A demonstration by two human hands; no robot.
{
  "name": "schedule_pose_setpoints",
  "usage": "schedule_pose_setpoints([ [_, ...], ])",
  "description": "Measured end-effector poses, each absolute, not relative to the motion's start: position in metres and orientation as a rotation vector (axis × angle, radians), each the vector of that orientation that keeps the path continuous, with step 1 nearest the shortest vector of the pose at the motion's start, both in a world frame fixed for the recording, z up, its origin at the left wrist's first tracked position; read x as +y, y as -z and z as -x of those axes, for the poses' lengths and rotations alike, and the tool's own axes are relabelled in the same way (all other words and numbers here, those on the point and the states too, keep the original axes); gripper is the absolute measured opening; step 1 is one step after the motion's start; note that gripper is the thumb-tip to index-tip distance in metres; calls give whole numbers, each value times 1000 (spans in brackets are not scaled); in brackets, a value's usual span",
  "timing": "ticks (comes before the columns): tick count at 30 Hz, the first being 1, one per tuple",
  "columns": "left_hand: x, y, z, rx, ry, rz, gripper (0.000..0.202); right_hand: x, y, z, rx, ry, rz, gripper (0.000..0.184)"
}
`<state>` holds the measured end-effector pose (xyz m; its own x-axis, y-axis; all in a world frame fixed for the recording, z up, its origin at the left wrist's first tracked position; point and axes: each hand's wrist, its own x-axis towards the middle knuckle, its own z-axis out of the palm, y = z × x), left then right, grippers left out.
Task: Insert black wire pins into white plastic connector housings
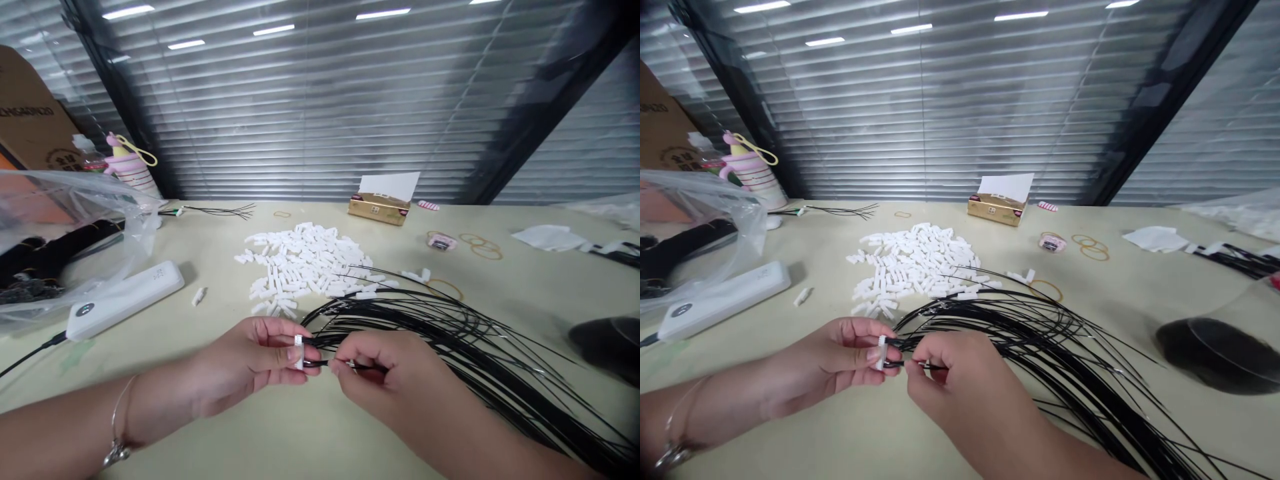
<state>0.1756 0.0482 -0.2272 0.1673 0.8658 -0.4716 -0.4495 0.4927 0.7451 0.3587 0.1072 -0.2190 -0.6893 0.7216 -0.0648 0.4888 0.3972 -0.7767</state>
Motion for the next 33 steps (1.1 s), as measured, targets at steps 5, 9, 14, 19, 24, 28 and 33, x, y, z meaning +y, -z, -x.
schedule_pose_setpoints([
  [5, 48, 225, -178, 1028, -996, -496, 21, 107, 219, -359, -2405, -1183, 1088, 19],
  [9, 48, 227, -177, 1018, -1005, -505, 23, 107, 219, -359, -2372, -1213, 1131, 20],
  [14, 47, 227, -179, 1009, -1002, -504, 22, 108, 219, -358, -2390, -1195, 1139, 20],
  [19, 47, 225, -180, 1031, -1008, -506, 22, 105, 223, -358, -2418, -1203, 1132, 20],
  [24, 46, 230, -182, 1066, -1045, -533, 22, 101, 231, -355, -2464, -1075, 1039, 23],
  [28, 45, 231, -184, 1067, -1094, -553, 20, 100, 233, -353, -2515, -1027, 1013, 26],
  [33, 47, 227, -184, 1045, -1154, -449, 24, 116, 221, -365, -2547, -945, 867, 29],
])
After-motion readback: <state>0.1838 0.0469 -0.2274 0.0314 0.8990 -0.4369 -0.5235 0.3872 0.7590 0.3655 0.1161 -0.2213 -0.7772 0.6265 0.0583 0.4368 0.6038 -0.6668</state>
